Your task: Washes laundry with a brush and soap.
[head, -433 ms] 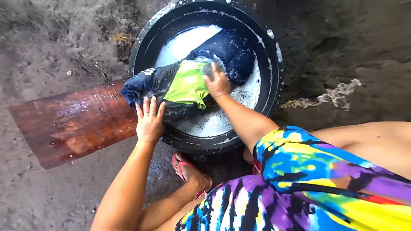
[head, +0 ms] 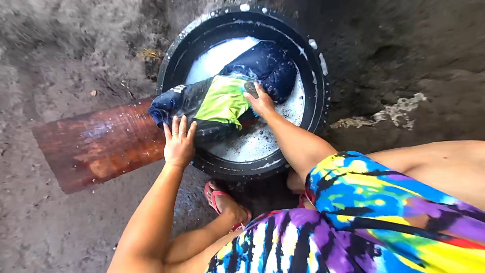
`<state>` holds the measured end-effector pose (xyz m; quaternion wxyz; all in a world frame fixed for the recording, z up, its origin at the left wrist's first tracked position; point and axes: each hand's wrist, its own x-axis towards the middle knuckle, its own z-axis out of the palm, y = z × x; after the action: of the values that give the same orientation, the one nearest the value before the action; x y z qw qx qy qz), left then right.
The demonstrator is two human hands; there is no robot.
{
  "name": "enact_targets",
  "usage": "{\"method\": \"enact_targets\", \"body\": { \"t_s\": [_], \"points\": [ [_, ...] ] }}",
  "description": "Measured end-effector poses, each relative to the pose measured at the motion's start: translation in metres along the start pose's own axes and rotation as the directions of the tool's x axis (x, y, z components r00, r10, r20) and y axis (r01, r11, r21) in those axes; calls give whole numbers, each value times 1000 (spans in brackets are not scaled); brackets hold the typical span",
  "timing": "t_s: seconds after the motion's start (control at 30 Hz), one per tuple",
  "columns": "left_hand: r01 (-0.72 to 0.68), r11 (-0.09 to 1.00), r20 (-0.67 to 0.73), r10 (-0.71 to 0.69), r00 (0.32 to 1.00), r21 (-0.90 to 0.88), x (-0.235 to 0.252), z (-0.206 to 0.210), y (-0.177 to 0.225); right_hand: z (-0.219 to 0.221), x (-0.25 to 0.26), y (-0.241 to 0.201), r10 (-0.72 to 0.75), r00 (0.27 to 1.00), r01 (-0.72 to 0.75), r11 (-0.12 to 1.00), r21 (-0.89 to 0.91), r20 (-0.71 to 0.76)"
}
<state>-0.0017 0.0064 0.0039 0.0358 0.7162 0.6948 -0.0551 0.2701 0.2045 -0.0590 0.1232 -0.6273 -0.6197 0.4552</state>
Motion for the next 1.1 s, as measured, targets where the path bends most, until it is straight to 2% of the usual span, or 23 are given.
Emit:
{"method": "enact_targets", "body": {
  "t_s": [0.1, 0.17, 0.27, 0.33, 0.43, 0.53, 0.6, 0.7, 0.77, 0.83, 0.87, 0.9, 0.93, 0.97, 1.0, 1.03, 1.07, 1.1],
  "points": [
    [30, 999, 90, -31, 995, 13, -3, -6, 6, 6, -33, -26, 45, 977, -97, 964, 247, 208],
    [11, 999, 89, -8, 996, -39, -4, -14, 13, 18, -45, -35, 21, 957, -94, 966, 242, 289],
    [-191, 969, -51, 186, 981, -156, -7, -11, 49, 34, -53, -35, 14, 952, -54, 991, 125, 305],
    [-211, 966, 37, 219, 975, -149, 7, -4, 73, 39, -58, -39, 66, 957, -106, 986, 129, 282],
    [-114, 989, 217, 132, 967, -92, 35, -2, 88, 33, -57, -50, 128, 935, -227, 932, 282, 332],
    [-122, 976, 271, 169, 948, -181, 47, -9, 78, 11, -44, -46, 105, 929, -256, 875, 411, 354],
    [-106, 933, 250, 199, 947, -344, 45, -18, 63, -6, -34, -32, 84, 922, -269, 842, 468, 379],
    [64, 846, 256, 88, 963, -530, 45, -51, 24, -22, -20, 1, 66, 911, -313, 752, 580, 407],
    [236, 824, 225, -135, 965, -516, 47, -73, -14, -28, -16, 22, 70, 946, -255, 765, 591, 317],
    [431, 767, 191, -388, 902, -475, 45, -87, -42, -28, -14, 42, 85, 996, -92, 831, 549, 39],
    [503, 739, 161, -486, 859, -448, 44, -90, -47, -28, -16, 48, 108, 984, -22, 861, 508, -141],
    [554, 722, 119, -560, 820, -414, 42, -92, -44, -28, -21, 50, 151, 940, 4, 892, 453, -305],
    [570, 727, 67, -594, 802, -383, 39, -95, -33, -27, -27, 51, 216, 876, -30, 917, 398, -430],
    [526, 773, 4, -561, 828, -355, 35, -96, -16, -24, -34, 54, 296, 813, -119, 927, 355, -502],
    [411, 856, -59, -449, 891, -313, 32, -91, 1, -18, -41, 58, 377, 769, -229, 917, 327, -517],
    [239, 934, -94, -271, 958, -265, 28, -81, 16, -10, -49, 60, 447, 752, -331, 892, 308, -484],
    [62, 979, -95, -82, 992, -193, 27, -66, 27, 1, -57, 59, 499, 754, -393, 864, 315, -428],
    [-36, 990, -40, 31, 999, -134, 27, -52, 34, 14, -64, 51, 519, 772, -405, 847, 344, -368]
  ]
}}
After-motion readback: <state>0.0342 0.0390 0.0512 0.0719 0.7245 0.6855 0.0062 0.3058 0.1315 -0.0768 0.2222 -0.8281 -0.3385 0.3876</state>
